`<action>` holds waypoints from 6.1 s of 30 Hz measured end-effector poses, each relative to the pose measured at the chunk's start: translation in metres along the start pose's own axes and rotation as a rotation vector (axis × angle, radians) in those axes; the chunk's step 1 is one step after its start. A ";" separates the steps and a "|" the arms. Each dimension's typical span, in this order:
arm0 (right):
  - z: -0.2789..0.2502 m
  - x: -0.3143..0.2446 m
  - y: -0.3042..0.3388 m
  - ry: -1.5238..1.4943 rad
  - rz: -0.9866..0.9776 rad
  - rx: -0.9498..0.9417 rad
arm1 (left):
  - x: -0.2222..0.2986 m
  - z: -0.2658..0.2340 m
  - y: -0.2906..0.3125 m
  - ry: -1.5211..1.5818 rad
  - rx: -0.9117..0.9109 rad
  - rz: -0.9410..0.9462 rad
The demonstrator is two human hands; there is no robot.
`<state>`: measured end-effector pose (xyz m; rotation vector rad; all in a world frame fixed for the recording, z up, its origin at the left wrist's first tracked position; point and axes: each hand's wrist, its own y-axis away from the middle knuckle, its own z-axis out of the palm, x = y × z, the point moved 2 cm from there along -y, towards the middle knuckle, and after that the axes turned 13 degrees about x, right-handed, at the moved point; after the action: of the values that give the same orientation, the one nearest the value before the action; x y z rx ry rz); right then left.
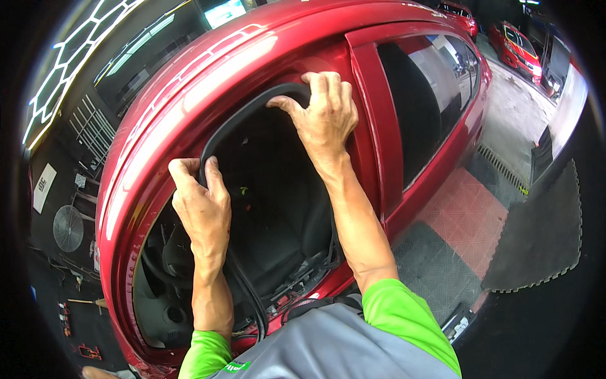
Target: The person removes a protective plastic sheet from the trunk area of a red car. They then open the rear passenger door and install a black rubber weather seal strip along the door frame, pressing it into place by hand.
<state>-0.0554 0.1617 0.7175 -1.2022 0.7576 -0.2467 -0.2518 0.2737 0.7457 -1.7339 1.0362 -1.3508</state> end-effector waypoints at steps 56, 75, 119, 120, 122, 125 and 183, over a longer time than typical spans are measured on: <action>0.071 -0.015 0.011 -0.704 -0.171 1.010 | -0.006 -0.006 -0.008 -0.150 -0.193 0.174; 0.060 -0.016 -0.020 -0.848 -0.150 0.671 | -0.045 -0.062 0.073 -0.063 -0.232 -0.280; 0.009 -0.130 0.096 -0.791 -0.340 -0.043 | -0.162 -0.229 0.170 -0.159 0.167 -0.303; 0.010 -0.132 0.100 -0.776 -0.350 -0.033 | -0.163 -0.235 0.168 -0.181 0.158 -0.214; 0.013 -0.138 0.104 -0.761 -0.355 0.005 | -0.161 -0.244 0.149 -0.278 0.166 -0.079; 0.013 -0.137 0.108 -0.726 -0.375 -0.034 | -0.162 -0.255 0.125 -0.416 0.183 0.038; 0.029 -0.252 0.095 -0.955 0.097 0.541 | -0.181 -0.243 0.064 -0.604 0.424 -0.060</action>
<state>-0.2419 0.3575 0.7363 -0.6344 -0.0994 0.2015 -0.5252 0.3963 0.6651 -1.6860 0.3346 -0.8968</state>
